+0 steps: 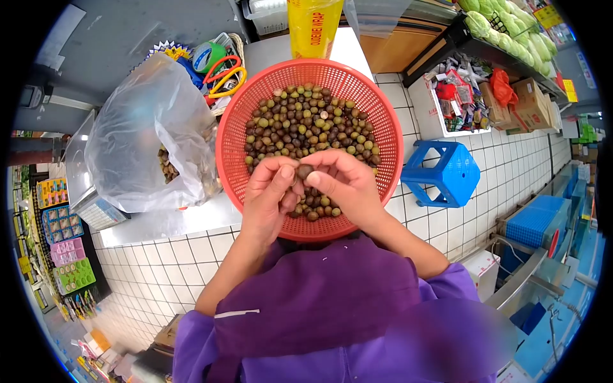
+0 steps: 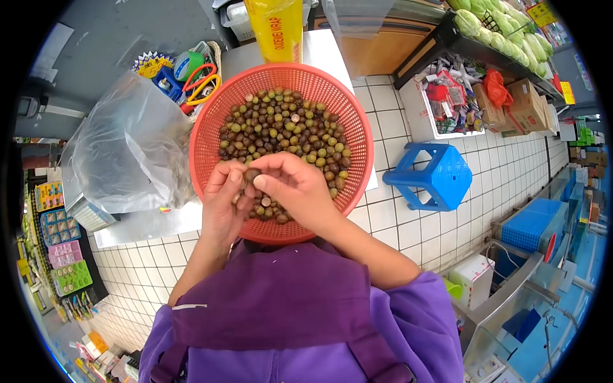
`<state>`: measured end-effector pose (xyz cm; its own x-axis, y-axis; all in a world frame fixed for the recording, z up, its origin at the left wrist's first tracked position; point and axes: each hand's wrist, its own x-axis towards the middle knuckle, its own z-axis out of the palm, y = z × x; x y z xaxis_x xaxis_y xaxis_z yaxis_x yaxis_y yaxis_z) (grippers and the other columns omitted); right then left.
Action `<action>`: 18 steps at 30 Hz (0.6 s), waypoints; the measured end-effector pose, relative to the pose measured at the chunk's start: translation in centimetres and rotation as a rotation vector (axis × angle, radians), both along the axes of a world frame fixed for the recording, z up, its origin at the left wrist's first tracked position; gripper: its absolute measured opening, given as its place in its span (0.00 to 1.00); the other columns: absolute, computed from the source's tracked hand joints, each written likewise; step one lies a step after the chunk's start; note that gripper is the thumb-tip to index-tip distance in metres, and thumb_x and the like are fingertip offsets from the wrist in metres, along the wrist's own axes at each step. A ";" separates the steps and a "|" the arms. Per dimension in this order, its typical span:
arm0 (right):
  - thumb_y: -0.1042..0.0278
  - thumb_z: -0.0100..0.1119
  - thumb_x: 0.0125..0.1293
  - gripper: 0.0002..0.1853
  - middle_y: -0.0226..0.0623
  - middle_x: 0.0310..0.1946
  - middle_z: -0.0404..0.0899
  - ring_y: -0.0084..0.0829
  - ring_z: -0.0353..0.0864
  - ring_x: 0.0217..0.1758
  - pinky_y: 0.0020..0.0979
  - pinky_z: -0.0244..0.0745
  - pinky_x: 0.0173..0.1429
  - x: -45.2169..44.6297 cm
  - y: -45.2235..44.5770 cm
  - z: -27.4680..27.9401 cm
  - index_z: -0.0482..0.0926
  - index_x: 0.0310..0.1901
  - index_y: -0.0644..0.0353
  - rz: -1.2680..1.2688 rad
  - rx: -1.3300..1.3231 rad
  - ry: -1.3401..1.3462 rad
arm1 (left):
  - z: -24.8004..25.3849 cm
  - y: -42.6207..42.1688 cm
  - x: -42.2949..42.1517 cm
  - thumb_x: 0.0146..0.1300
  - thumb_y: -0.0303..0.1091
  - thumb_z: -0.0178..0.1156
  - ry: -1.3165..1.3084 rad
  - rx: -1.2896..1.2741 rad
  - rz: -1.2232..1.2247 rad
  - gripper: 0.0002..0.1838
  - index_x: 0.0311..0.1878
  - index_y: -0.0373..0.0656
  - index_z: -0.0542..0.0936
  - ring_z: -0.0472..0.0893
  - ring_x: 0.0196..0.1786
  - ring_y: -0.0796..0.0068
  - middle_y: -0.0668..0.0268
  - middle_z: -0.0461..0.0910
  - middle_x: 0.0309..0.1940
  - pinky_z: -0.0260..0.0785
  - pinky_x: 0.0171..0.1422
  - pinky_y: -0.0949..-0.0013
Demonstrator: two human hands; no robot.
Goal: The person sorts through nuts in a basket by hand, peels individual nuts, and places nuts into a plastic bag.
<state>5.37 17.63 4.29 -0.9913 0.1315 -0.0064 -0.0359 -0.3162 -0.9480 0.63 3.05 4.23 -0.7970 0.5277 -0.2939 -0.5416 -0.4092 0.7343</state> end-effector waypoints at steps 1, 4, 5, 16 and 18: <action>0.76 0.56 0.61 0.10 0.34 0.37 0.78 0.20 0.77 0.40 0.22 0.74 0.45 0.0 0.1 0.0 0.74 0.45 0.65 0.013 -0.189 -0.065 | 0.4 0.1 -0.1 0.61 0.32 0.59 0.096 -0.136 0.014 0.10 0.46 0.44 0.75 0.64 0.24 0.87 0.71 0.72 0.28 0.55 0.25 0.82; 0.76 0.57 0.60 0.09 0.33 0.36 0.78 0.20 0.77 0.39 0.23 0.74 0.44 0.1 0.4 0.2 0.73 0.42 0.65 0.028 -0.301 -0.148 | 1.3 0.1 -0.6 0.53 0.29 0.65 0.938 -0.622 0.021 0.20 0.51 0.43 0.76 0.67 0.26 0.84 0.71 0.72 0.29 0.59 0.27 0.79; 0.76 0.57 0.60 0.09 0.33 0.36 0.78 0.20 0.77 0.39 0.23 0.74 0.44 0.2 0.5 0.3 0.73 0.42 0.65 0.026 -0.302 -0.149 | 1.6 -0.1 -0.6 0.45 0.27 0.69 1.002 -0.667 0.002 0.24 0.50 0.41 0.77 0.71 0.28 0.79 0.69 0.73 0.29 0.63 0.28 0.76; 0.77 0.56 0.61 0.04 0.33 0.31 0.79 0.19 0.79 0.34 0.20 0.74 0.38 0.1 0.4 1.9 0.73 0.37 0.64 0.086 -0.251 -0.160 | 1.7 -0.3 -0.9 0.46 0.22 0.65 1.423 -0.640 0.099 0.18 0.44 0.37 0.79 0.75 0.29 0.72 0.63 0.77 0.30 0.66 0.31 0.73; 0.77 0.56 0.61 0.04 0.33 0.31 0.79 0.19 0.79 0.34 0.20 0.74 0.38 0.1 0.5 1.8 0.73 0.37 0.64 0.098 -0.279 -0.168 | 1.6 -0.4 -0.7 0.48 0.22 0.64 1.361 -0.625 0.081 0.16 0.44 0.36 0.79 0.76 0.32 0.71 0.62 0.78 0.33 0.67 0.34 0.74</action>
<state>5.51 18.13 6.11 -0.9811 0.0058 -0.1933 0.1572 -0.5584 -0.8146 -0.11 2.65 5.85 -0.6585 0.5426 0.5215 0.6895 0.1573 0.7070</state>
